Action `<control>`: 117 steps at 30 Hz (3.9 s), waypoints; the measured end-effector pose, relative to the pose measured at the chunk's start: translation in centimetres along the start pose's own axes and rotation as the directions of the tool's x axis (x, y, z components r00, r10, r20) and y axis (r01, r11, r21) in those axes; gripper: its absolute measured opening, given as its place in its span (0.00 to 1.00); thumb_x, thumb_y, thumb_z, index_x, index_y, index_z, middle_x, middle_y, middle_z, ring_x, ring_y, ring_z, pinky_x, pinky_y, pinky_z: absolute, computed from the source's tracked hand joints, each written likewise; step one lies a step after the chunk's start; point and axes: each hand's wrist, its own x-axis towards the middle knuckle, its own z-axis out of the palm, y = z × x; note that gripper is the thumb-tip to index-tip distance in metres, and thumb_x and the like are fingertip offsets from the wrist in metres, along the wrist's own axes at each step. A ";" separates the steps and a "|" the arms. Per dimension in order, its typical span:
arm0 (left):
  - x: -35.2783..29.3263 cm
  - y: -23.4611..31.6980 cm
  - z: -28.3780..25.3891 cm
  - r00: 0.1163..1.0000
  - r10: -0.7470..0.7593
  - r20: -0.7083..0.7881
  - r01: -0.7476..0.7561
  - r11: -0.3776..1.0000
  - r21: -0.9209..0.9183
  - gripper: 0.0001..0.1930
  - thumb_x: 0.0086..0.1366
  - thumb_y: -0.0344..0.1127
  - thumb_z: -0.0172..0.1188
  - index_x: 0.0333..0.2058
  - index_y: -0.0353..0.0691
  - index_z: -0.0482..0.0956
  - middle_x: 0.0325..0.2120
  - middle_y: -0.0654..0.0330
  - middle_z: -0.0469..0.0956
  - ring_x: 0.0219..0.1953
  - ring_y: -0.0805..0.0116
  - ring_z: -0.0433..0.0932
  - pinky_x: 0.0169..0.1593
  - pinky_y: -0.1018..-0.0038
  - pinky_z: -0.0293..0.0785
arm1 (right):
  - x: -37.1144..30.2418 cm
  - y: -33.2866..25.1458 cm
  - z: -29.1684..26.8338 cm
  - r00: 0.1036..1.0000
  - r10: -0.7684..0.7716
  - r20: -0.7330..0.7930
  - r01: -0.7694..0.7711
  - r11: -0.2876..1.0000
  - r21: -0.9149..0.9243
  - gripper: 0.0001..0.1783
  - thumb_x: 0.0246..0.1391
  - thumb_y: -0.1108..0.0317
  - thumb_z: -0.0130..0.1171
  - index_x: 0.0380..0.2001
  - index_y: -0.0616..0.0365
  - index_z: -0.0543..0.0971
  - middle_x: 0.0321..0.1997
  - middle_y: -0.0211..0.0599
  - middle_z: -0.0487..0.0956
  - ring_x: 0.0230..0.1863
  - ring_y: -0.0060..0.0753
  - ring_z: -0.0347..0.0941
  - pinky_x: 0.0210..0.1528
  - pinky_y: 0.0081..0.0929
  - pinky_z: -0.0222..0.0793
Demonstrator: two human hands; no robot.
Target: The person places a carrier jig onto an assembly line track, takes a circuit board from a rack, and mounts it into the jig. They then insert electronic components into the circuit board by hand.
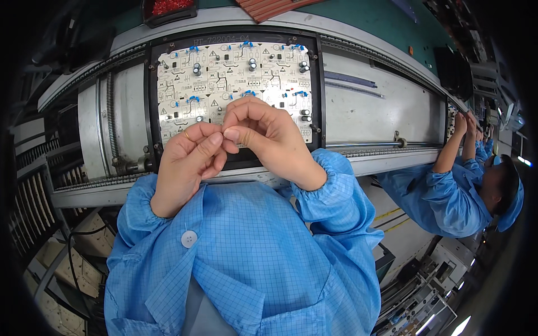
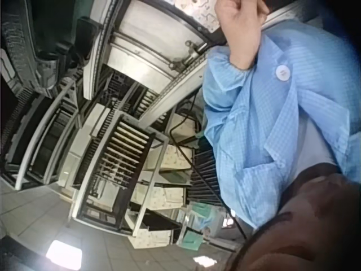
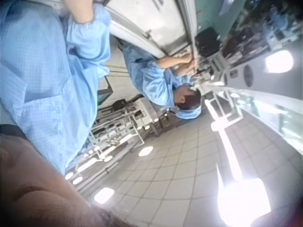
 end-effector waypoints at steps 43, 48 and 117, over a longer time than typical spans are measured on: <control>0.1 0.5 -0.7 0.994 -0.067 -0.091 0.072 0.996 0.051 0.08 0.67 0.32 0.57 0.35 0.33 0.79 0.19 0.69 0.73 0.18 0.87 0.62 0.20 0.87 0.53 | 0.9 -1.9 1.1 0.952 0.298 -0.072 -0.302 0.952 -0.052 0.10 0.62 0.68 0.57 0.39 0.66 0.78 0.34 0.33 0.80 0.37 0.21 0.77 0.45 0.21 0.74; -0.1 0.3 -1.1 0.994 -0.058 -0.094 0.067 0.993 0.100 0.08 0.67 0.33 0.56 0.33 0.33 0.79 0.18 0.69 0.72 0.18 0.87 0.63 0.21 0.87 0.55 | 1.2 -2.3 1.4 0.950 0.309 -0.044 -0.312 0.940 -0.139 0.09 0.61 0.71 0.58 0.39 0.67 0.77 0.35 0.35 0.80 0.38 0.21 0.76 0.44 0.20 0.74; -0.8 -0.2 -3.1 0.995 -0.054 0.086 0.093 0.828 -0.553 0.24 0.73 0.44 0.35 0.52 0.28 0.67 0.49 0.50 0.74 0.50 0.60 0.76 0.57 0.63 0.71 | 2.1 -0.2 4.1 0.878 -0.277 0.390 0.471 0.352 -0.809 0.12 0.37 0.73 0.68 0.28 0.58 0.76 0.56 0.38 0.70 0.60 0.48 0.60 0.58 0.41 0.60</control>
